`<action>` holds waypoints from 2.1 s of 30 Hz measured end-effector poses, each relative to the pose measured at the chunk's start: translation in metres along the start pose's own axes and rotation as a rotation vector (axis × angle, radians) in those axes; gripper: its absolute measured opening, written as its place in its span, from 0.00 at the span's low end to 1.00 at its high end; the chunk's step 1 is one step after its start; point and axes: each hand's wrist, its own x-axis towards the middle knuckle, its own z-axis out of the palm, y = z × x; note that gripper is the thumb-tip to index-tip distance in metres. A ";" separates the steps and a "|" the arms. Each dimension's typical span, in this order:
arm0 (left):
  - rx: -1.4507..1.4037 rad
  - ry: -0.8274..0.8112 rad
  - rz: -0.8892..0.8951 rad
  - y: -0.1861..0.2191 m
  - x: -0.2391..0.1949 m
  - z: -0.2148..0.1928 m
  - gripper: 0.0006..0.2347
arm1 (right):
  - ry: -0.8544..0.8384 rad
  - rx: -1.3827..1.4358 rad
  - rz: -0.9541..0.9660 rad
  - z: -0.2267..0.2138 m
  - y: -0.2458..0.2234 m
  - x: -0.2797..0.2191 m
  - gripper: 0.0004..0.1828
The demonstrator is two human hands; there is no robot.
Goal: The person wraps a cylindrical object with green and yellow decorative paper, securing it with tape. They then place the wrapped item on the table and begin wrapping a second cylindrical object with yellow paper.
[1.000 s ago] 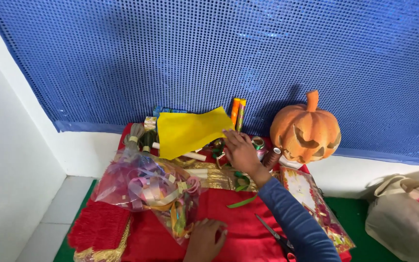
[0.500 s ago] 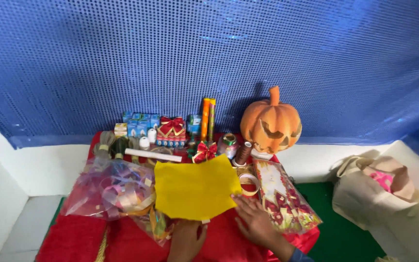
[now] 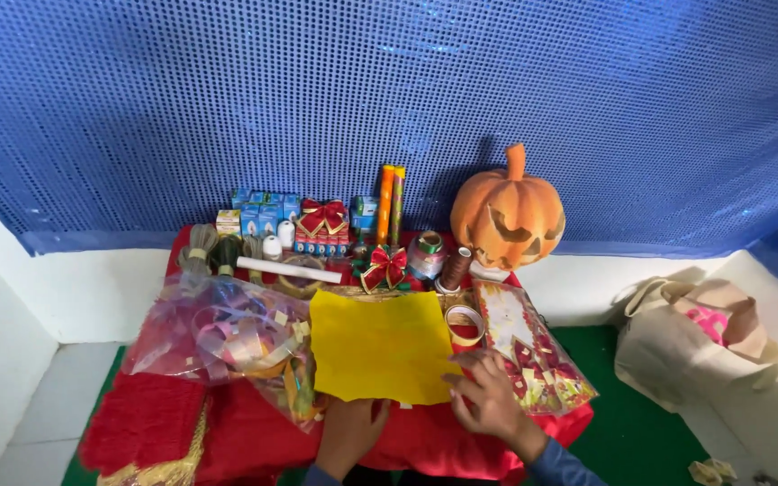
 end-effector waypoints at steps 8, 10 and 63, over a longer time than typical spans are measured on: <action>-0.032 0.064 0.028 0.011 -0.001 -0.006 0.12 | -0.317 0.113 0.170 0.130 0.028 0.132 0.17; -0.001 0.085 0.035 0.007 0.000 0.002 0.16 | -0.375 0.152 0.262 0.175 0.035 0.159 0.20; 0.075 0.597 0.110 0.001 -0.021 0.008 0.11 | -0.375 0.327 0.723 0.056 0.007 -0.061 0.20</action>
